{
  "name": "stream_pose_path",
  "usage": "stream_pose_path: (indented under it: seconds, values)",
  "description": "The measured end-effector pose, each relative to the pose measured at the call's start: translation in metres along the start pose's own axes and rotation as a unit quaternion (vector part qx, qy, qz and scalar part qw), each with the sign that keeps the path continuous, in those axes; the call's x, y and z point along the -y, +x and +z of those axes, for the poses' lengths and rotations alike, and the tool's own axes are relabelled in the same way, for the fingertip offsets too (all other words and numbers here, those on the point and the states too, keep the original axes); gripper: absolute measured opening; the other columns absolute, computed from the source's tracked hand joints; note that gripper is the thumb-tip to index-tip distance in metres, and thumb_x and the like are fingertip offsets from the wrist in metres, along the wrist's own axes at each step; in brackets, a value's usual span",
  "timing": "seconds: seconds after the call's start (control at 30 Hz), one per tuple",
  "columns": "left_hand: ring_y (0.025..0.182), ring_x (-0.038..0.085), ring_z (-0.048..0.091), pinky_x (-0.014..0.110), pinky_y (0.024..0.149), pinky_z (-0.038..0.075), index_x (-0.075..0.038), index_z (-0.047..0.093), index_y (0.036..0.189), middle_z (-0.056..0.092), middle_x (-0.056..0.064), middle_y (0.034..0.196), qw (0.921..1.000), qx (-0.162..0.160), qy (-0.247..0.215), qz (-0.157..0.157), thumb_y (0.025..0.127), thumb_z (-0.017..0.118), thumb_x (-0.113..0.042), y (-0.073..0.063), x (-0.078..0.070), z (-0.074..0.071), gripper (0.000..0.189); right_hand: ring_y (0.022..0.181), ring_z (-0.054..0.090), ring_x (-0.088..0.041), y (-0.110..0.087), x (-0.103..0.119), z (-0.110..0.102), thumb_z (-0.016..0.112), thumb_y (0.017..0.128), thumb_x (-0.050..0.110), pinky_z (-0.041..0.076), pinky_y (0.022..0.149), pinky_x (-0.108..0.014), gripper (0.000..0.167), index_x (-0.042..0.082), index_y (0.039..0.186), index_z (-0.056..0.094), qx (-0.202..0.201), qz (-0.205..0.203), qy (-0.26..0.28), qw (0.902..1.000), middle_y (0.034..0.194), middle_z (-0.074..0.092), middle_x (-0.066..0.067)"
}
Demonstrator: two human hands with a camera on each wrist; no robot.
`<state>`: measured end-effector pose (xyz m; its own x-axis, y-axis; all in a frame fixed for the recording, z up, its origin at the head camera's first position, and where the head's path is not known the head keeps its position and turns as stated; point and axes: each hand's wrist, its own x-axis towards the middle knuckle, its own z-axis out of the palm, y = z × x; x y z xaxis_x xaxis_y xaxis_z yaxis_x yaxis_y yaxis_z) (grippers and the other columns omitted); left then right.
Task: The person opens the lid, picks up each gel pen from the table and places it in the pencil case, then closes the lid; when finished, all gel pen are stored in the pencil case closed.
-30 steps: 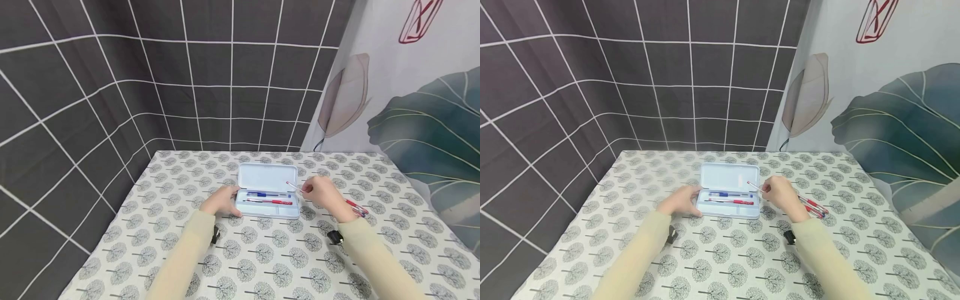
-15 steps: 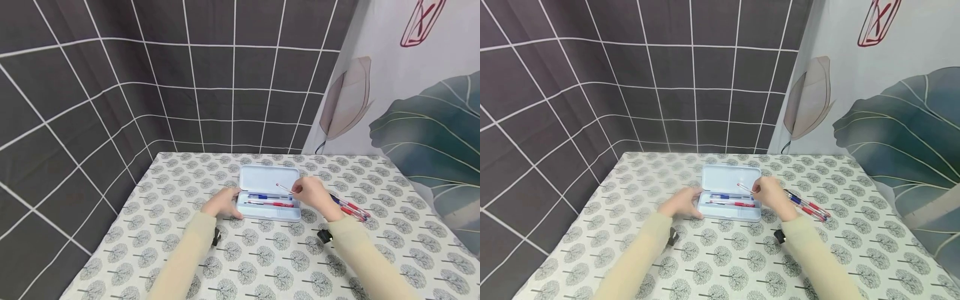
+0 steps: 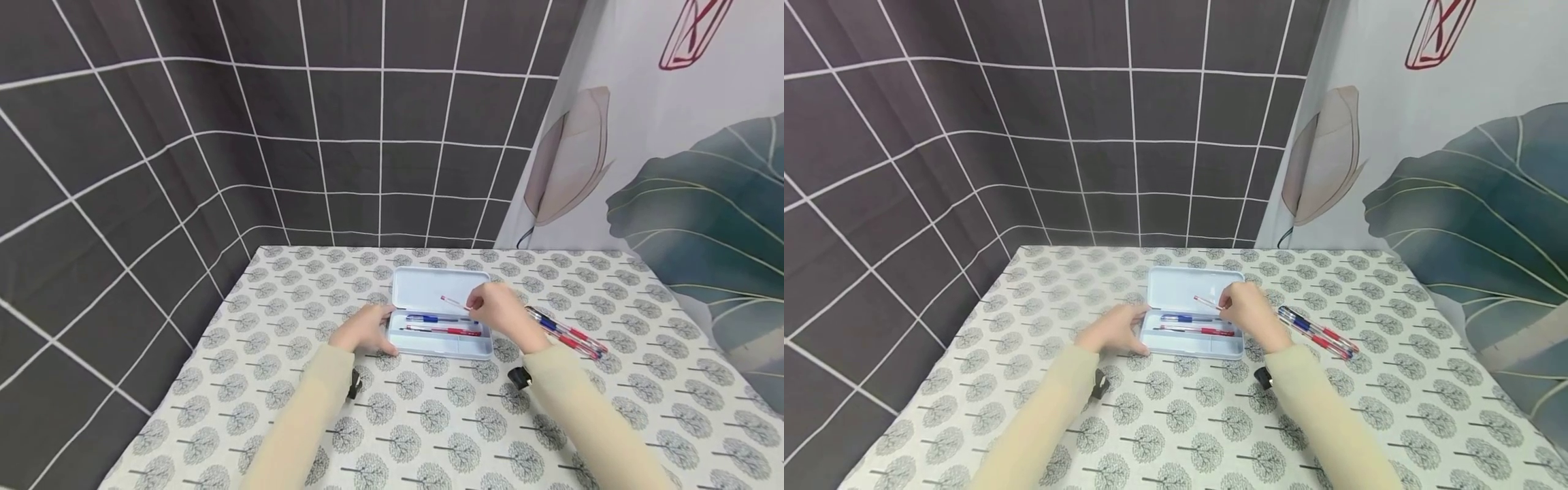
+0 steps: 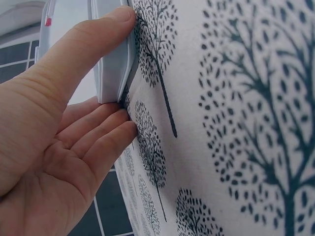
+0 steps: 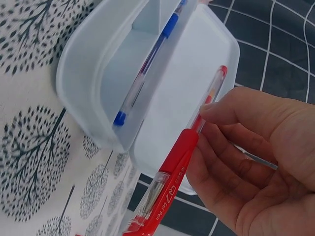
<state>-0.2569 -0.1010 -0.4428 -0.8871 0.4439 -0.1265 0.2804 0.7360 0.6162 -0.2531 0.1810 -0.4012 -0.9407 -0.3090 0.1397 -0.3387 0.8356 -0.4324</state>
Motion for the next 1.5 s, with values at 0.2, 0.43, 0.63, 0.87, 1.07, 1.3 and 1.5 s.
stream_pose_path:
  seconds: [0.2, 0.43, 0.63, 0.87, 1.07, 1.3, 1.5]
  values:
    - [0.126, 0.029, 0.055, 0.046, 0.114, 0.039, -0.007, 0.050, 0.141, 0.059, 0.010, 0.137, 1.0000, -0.001, 0.003, -0.004, 0.058, 0.093, -0.018, 0.001, 0.000, -0.002, 0.095, 0.072, 0.066, -0.019, 0.007, 0.009, 0.005, 0.071, 0.072, -0.004, 0.059, 0.073, -0.036, 0.015, 0.000, 0.086, 0.074, 0.011, -0.004, 0.009, 0.9999, 0.081, 0.072, -0.009]
    - [0.131, 0.031, 0.051, 0.046, 0.115, 0.037, -0.006, 0.047, 0.144, 0.055, 0.012, 0.142, 0.9999, -0.001, 0.009, -0.011, 0.058, 0.093, -0.021, 0.001, 0.000, -0.001, 0.098, 0.070, 0.065, -0.017, 0.014, 0.012, 0.014, 0.070, 0.071, -0.004, 0.059, 0.071, -0.035, 0.015, 0.003, 0.083, 0.075, 0.012, -0.017, 0.001, 0.9998, 0.078, 0.072, -0.006]
    - [0.130, 0.031, 0.051, 0.047, 0.115, 0.037, -0.007, 0.047, 0.144, 0.056, 0.012, 0.141, 0.9999, 0.003, 0.000, -0.013, 0.058, 0.093, -0.021, 0.001, 0.001, -0.001, 0.098, 0.067, 0.062, -0.016, 0.019, 0.020, 0.020, 0.070, 0.070, -0.003, 0.056, 0.068, -0.033, 0.012, 0.006, 0.078, 0.074, 0.020, -0.025, -0.016, 0.9994, 0.074, 0.070, -0.004]
    - [0.130, 0.030, 0.051, 0.048, 0.114, 0.037, -0.010, 0.045, 0.145, 0.055, 0.010, 0.142, 0.9998, 0.003, -0.002, -0.018, 0.060, 0.092, -0.021, -0.001, 0.000, -0.002, 0.098, 0.066, 0.061, -0.015, 0.022, 0.027, 0.031, 0.070, 0.070, -0.001, 0.056, 0.067, -0.032, 0.012, 0.007, 0.078, 0.074, 0.036, -0.015, -0.013, 0.9992, 0.073, 0.070, -0.002]
    - [0.130, 0.030, 0.051, 0.047, 0.114, 0.037, -0.008, 0.046, 0.144, 0.055, 0.011, 0.141, 0.9999, 0.005, -0.007, -0.013, 0.060, 0.092, -0.021, -0.001, 0.000, -0.003, 0.097, 0.062, 0.057, -0.013, 0.022, 0.030, 0.034, 0.070, 0.073, 0.000, 0.053, 0.063, -0.030, 0.011, 0.009, 0.076, 0.074, 0.045, -0.016, -0.015, 0.9988, 0.070, 0.068, 0.000]
    - [0.127, 0.029, 0.053, 0.047, 0.114, 0.037, -0.007, 0.048, 0.143, 0.058, 0.010, 0.138, 0.9999, 0.005, -0.010, -0.006, 0.059, 0.093, -0.019, 0.002, 0.001, -0.003, 0.096, 0.063, 0.059, -0.013, 0.024, 0.029, 0.037, 0.070, 0.072, -0.003, 0.054, 0.063, -0.028, 0.015, 0.010, 0.076, 0.076, 0.056, -0.012, -0.009, 0.9983, 0.073, 0.071, -0.002]
    - [0.128, 0.029, 0.053, 0.046, 0.115, 0.037, -0.007, 0.048, 0.142, 0.057, 0.010, 0.139, 0.9999, 0.005, -0.007, -0.008, 0.059, 0.092, -0.019, 0.002, 0.002, -0.002, 0.095, 0.070, 0.062, -0.016, 0.025, 0.029, 0.043, 0.072, 0.073, -0.002, 0.056, 0.068, -0.031, 0.014, 0.010, 0.079, 0.077, 0.075, -0.003, -0.028, 0.9968, 0.080, 0.074, -0.004]
